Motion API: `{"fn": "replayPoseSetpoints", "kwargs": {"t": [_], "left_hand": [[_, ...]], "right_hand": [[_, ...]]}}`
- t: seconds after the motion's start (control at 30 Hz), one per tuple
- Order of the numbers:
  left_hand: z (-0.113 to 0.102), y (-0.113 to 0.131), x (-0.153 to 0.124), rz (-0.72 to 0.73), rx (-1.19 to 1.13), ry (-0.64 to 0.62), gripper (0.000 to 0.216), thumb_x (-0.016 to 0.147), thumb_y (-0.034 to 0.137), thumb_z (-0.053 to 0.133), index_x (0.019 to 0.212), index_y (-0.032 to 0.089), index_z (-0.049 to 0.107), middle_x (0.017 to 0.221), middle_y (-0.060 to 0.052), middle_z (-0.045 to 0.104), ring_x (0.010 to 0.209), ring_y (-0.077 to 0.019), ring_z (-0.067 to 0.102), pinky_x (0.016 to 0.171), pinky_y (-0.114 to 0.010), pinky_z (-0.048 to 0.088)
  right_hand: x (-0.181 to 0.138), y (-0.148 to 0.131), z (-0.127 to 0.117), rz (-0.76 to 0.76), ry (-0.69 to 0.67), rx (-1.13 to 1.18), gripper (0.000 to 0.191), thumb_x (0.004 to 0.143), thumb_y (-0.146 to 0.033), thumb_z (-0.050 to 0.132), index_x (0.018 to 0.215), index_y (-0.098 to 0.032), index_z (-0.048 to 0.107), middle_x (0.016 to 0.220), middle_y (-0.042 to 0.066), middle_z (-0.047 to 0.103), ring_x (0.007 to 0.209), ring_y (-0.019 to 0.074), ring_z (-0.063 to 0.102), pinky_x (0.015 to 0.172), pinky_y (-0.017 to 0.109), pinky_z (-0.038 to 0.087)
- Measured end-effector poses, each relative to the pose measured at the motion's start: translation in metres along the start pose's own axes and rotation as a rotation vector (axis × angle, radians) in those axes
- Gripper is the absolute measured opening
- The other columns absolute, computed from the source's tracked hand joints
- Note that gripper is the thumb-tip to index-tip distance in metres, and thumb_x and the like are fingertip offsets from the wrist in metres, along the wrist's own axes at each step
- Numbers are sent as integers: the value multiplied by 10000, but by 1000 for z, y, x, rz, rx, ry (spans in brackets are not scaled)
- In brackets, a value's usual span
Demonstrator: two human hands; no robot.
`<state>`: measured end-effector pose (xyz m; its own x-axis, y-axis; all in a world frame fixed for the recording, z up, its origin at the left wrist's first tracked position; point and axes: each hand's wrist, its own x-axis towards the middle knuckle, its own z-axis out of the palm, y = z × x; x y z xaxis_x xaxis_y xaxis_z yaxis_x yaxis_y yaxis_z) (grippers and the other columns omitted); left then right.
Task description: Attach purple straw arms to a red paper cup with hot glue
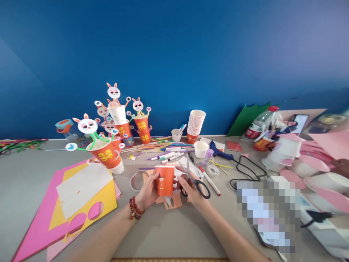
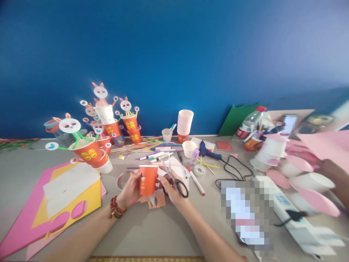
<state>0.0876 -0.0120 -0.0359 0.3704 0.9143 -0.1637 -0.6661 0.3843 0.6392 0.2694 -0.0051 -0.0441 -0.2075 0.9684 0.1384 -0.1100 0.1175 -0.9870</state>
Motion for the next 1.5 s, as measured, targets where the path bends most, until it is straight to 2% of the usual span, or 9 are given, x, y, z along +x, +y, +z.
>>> {"fn": "replayPoseSetpoints", "kwargs": {"t": [0.1,0.23,0.37,0.6,0.73,0.87,1.03,1.33,1.5], "left_hand": [[1,-1,0,-15,13,15,462,827,389,676,1209,136,617,1059,-146,748,1035,-322,694,933,-454,515],[3,2,-1,-86,-24,28,452,928,452,528,1174,90,637,1062,-182,741,1086,-324,670,958,-478,502],[4,3,-2,-143,-49,39,474,974,484,432,1173,105,635,1072,-170,739,1073,-301,677,960,-484,502],[1,0,-5,-169,-13,-2,473,940,495,512,1249,143,585,1135,-155,715,1062,-308,681,960,-502,500],[1,-2,-6,-73,81,28,438,885,377,639,1272,194,550,1185,-129,689,1031,-290,686,925,-482,523],[0,-4,-7,15,173,11,502,820,258,701,1296,245,543,1220,-90,673,1068,-259,661,944,-416,516],[-2,-5,-8,38,236,-46,564,794,235,708,1332,255,539,1308,-96,630,1174,-284,596,1002,-415,465],[-7,-3,-5,156,340,-90,614,747,219,761,1328,251,566,1347,-95,604,1286,-311,499,1083,-422,374],[-7,-4,-4,230,420,-86,622,765,257,773,1342,250,540,1368,-96,576,1251,-294,521,1055,-386,405]], "right_hand": [[0,0,-2,7,3,-7,420,899,-462,613,1231,-204,624,624,-34,567,499,105,503,464,222,406],[0,-4,-2,41,6,-8,434,876,-487,629,1201,-199,635,613,-37,571,509,118,531,464,225,420],[0,-8,-2,48,2,-52,384,870,-492,633,1107,-192,674,618,-35,559,535,125,548,480,228,436],[4,-3,-3,48,1,-22,349,832,-497,678,1016,-201,669,637,-36,551,530,125,558,466,225,450],[3,1,-3,48,4,-10,376,835,-466,695,1104,-208,655,654,-38,562,555,126,573,495,226,465],[1,2,-4,28,-5,-15,399,855,-429,686,1194,-224,636,680,-35,570,611,137,599,566,246,496],[1,2,-5,7,-19,-31,407,868,-440,658,1213,-224,644,715,-20,587,626,148,595,592,278,524],[-2,-15,-4,-2,-59,-91,420,880,-431,631,1250,-232,632,654,-21,586,609,156,609,561,266,481],[-4,-12,-5,10,-51,-63,430,897,-446,614,1274,-241,614,670,-15,594,617,159,618,538,255,471]]}}
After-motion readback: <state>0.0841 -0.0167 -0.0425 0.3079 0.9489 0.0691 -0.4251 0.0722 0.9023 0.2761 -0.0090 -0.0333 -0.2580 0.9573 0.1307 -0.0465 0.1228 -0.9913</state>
